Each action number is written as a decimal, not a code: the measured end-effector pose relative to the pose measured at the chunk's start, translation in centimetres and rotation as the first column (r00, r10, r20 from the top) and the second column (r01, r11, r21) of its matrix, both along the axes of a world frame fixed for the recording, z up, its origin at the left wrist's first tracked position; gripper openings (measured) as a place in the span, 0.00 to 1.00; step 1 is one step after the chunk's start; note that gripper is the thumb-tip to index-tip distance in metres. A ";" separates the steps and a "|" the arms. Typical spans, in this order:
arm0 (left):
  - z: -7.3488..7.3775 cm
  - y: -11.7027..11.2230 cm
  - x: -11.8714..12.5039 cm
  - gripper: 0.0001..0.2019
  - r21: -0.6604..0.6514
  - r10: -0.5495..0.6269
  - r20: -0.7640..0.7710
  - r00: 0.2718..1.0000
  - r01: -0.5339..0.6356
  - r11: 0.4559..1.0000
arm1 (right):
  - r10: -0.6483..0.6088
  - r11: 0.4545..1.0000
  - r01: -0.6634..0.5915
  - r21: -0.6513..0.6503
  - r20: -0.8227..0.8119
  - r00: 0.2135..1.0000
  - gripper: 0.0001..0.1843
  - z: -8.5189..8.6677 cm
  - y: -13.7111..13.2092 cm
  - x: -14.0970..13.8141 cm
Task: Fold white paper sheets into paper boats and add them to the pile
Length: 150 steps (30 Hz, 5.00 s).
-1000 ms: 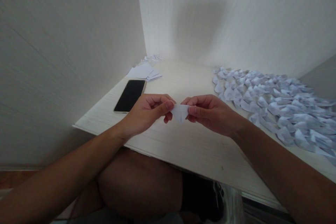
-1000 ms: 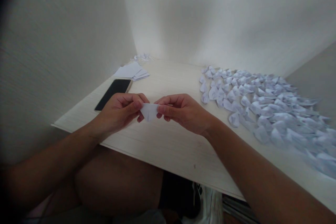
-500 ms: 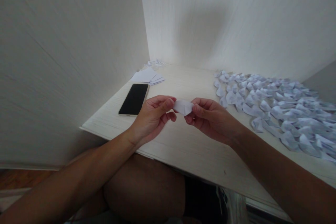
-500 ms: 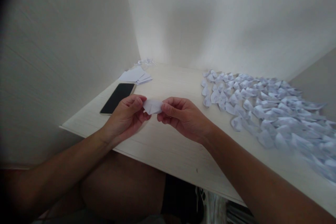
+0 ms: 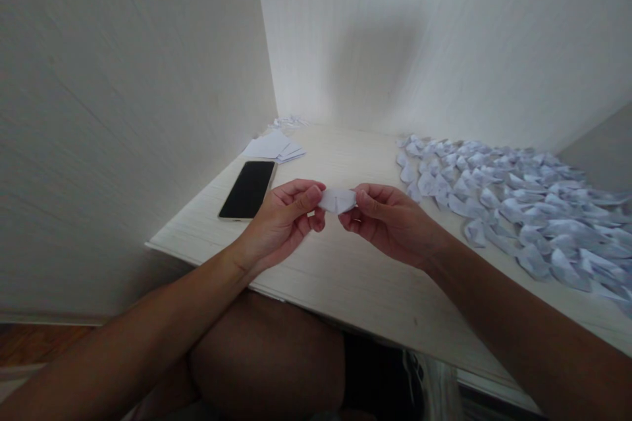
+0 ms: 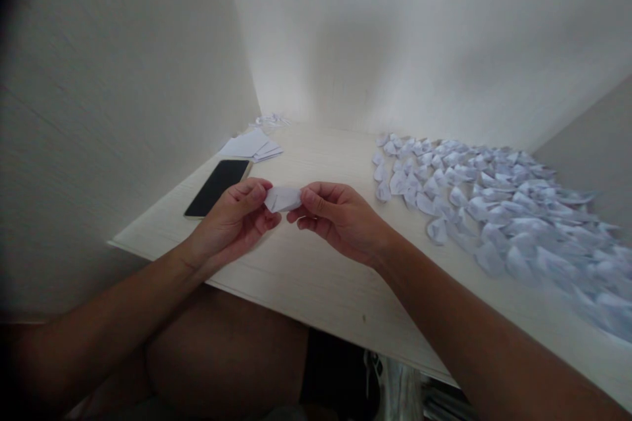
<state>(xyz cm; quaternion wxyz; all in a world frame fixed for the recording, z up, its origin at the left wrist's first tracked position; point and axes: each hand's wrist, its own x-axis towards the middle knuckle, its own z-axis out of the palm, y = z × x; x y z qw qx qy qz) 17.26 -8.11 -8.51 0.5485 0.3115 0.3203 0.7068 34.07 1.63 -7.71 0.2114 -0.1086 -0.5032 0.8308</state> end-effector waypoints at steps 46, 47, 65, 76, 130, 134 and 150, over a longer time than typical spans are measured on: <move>0.0 -0.4 -0.5 0.11 -0.089 -0.318 0.090 0.944 0.325 0.941 | -0.381 0.818 0.332 0.469 0.010 0.924 0.15 -0.5 0.5 -0.5; 0.0 -0.3 -0.5 0.11 -0.083 -0.301 0.055 0.952 0.305 0.949 | -0.374 0.822 0.324 0.468 0.015 0.927 0.14 -0.5 0.6 -0.5; 0.4 -0.1 -3.6 0.07 -0.338 -0.477 -0.537 0.696 0.341 0.877 | 0.081 0.786 -0.311 0.534 0.410 0.908 0.15 0.1 0.2 0.5; -0.1 -0.2 -3.9 0.11 -0.348 -0.501 -0.644 0.578 0.361 0.865 | 0.119 0.805 -0.339 0.487 0.426 0.897 0.16 0.5 -0.1 0.3; -0.2 -0.2 -2.4 0.13 -0.112 -0.079 -0.704 0.706 -0.001 0.994 | -0.244 0.798 0.079 0.598 0.200 0.949 0.20 -1.0 0.2 -0.4; 0.2 -0.3 -2.9 0.09 -0.206 -0.225 -0.742 0.631 0.104 0.973 | -0.245 0.830 0.080 0.552 0.232 0.941 0.20 -1.1 0.4 -0.3; -0.8 -0.1 -2.6 0.09 -0.180 -0.225 -0.835 0.503 0.137 0.974 | -0.397 0.693 0.194 0.695 0.141 0.907 0.21 -1.0 -0.3 -0.5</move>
